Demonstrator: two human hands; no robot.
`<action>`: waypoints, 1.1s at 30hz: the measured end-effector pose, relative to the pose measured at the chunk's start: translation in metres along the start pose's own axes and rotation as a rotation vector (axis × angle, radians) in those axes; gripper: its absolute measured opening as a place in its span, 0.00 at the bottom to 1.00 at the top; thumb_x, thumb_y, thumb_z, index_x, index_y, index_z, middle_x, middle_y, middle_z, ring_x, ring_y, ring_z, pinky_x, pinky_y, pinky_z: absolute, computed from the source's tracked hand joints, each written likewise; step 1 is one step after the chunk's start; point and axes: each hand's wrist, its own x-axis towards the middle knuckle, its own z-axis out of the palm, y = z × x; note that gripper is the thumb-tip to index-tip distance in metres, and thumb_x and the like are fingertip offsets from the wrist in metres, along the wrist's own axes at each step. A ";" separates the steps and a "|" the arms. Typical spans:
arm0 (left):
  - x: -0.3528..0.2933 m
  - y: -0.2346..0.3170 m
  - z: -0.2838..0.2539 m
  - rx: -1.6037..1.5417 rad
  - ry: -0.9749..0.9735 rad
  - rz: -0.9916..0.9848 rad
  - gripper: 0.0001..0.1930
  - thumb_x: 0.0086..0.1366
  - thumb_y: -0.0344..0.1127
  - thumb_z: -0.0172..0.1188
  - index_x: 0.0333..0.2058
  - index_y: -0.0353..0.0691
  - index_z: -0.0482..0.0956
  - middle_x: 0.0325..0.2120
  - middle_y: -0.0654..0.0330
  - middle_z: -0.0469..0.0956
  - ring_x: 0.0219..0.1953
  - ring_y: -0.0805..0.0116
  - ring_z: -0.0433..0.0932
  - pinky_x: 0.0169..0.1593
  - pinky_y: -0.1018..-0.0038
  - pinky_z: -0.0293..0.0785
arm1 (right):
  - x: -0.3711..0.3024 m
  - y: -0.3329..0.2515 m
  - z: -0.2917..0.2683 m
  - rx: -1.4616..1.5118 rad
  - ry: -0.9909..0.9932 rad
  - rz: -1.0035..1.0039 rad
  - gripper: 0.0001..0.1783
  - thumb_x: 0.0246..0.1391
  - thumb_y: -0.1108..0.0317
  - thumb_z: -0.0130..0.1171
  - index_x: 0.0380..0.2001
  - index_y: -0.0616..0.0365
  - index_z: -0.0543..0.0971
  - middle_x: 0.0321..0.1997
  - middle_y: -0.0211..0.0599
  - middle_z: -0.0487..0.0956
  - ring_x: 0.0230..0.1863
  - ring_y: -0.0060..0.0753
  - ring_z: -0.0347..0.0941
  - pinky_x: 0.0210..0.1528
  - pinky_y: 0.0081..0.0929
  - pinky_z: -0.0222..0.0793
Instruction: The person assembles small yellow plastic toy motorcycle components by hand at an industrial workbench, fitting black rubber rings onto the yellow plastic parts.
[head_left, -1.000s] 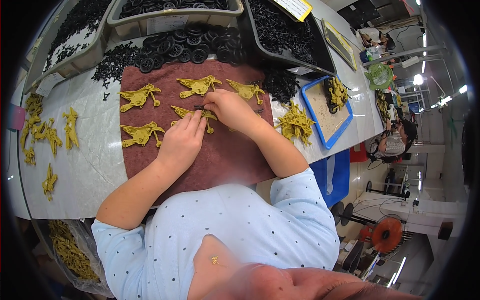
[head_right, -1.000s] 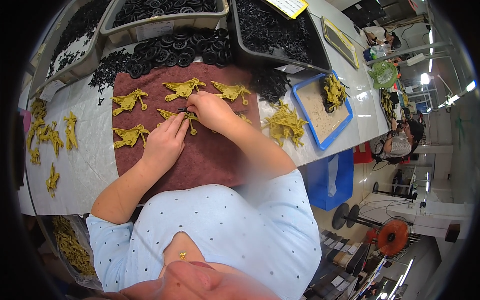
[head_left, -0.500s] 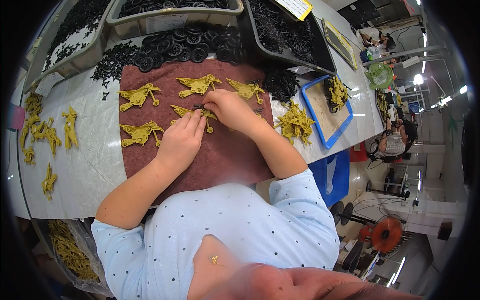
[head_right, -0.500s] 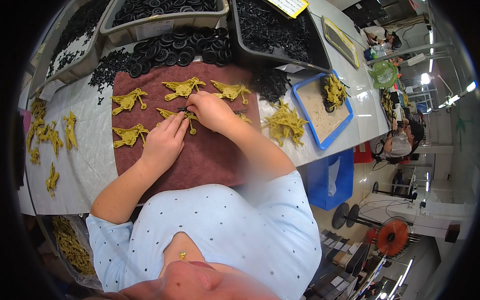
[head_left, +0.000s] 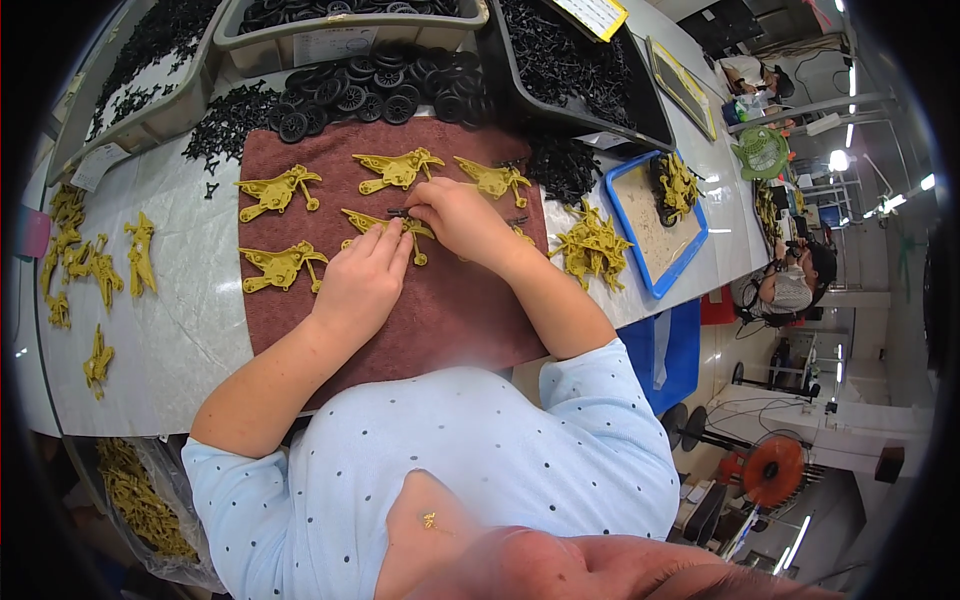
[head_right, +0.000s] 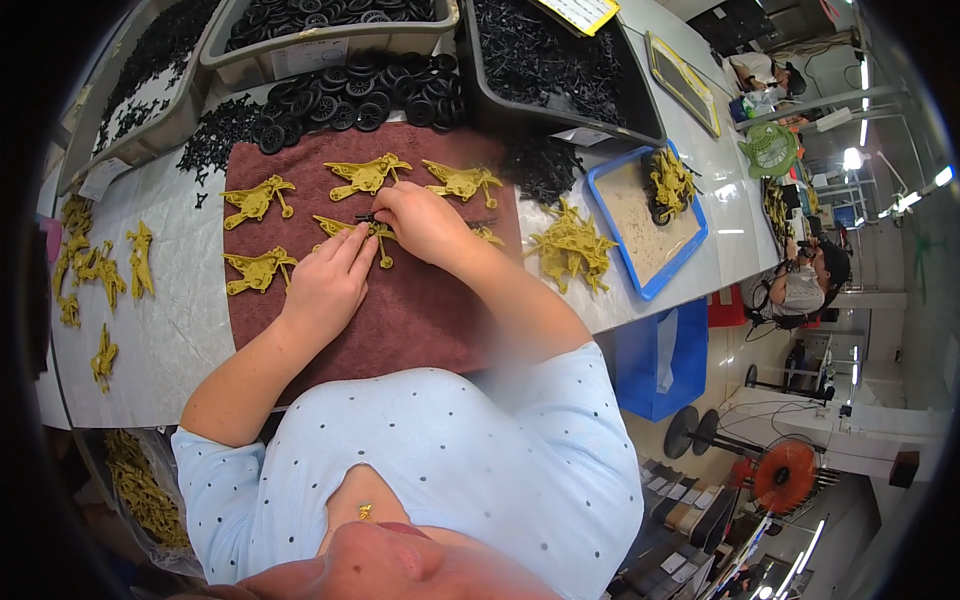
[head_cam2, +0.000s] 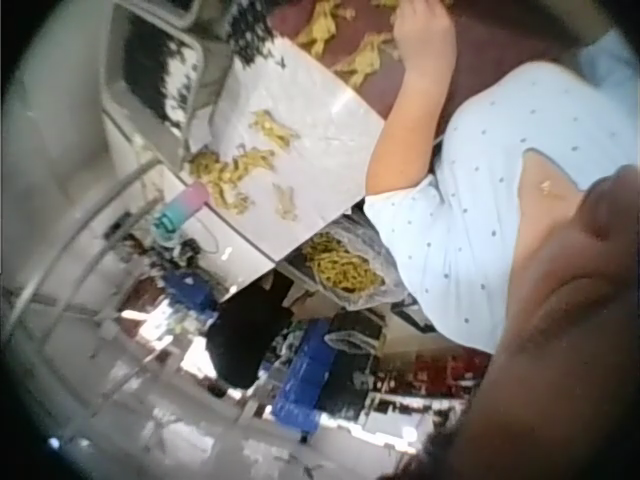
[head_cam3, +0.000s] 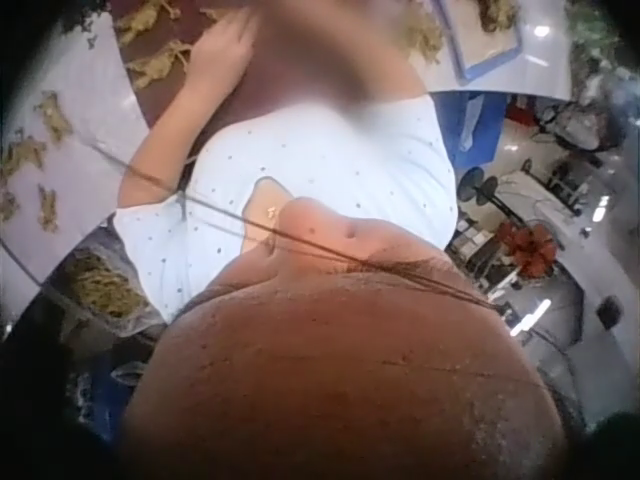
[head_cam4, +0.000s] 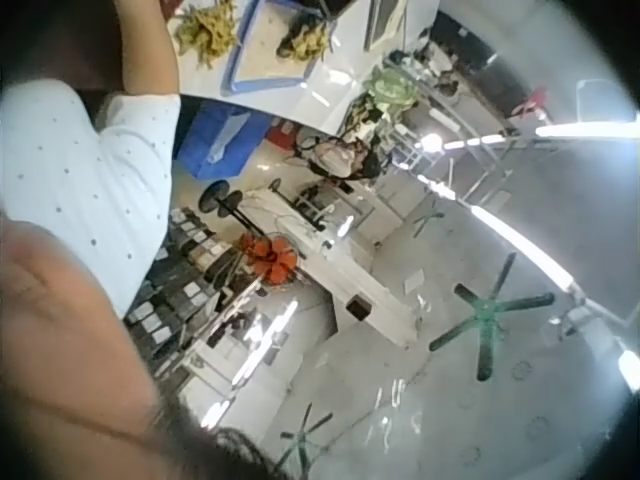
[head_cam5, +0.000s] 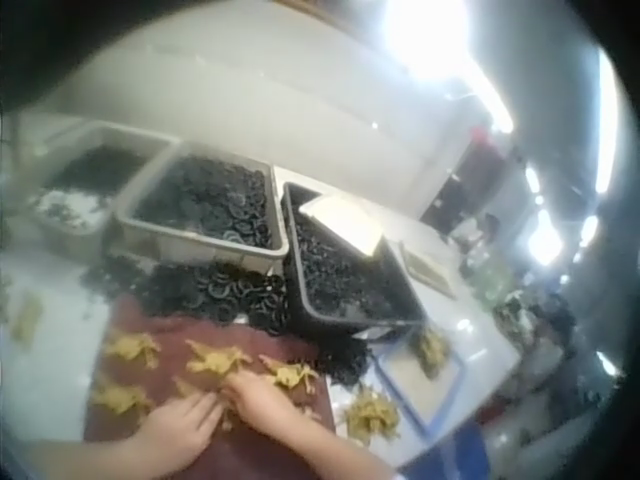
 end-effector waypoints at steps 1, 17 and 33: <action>0.000 0.000 0.000 0.005 -0.005 0.000 0.22 0.46 0.29 0.60 0.45 0.35 0.76 0.47 0.54 0.75 0.46 0.61 0.76 0.45 0.70 0.75 | 0.000 0.000 0.000 0.000 0.001 0.000 0.05 0.52 0.70 0.56 0.31 0.58 0.77 0.33 0.43 0.76 0.38 0.47 0.73 0.40 0.38 0.69; 0.000 -0.001 0.000 0.003 -0.027 0.000 0.24 0.45 0.30 0.61 0.46 0.35 0.76 0.48 0.54 0.75 0.47 0.60 0.76 0.46 0.69 0.74 | 0.003 -0.003 0.006 -0.113 -0.001 0.011 0.04 0.50 0.72 0.56 0.30 0.61 0.76 0.31 0.42 0.75 0.37 0.46 0.73 0.39 0.38 0.69; 0.001 0.002 0.000 -0.003 0.011 0.040 0.19 0.50 0.29 0.55 0.42 0.27 0.77 0.45 0.46 0.76 0.44 0.57 0.76 0.47 0.70 0.74 | 0.003 -0.002 -0.008 0.123 -0.027 0.051 0.06 0.49 0.71 0.60 0.30 0.63 0.79 0.32 0.43 0.78 0.37 0.44 0.74 0.40 0.33 0.69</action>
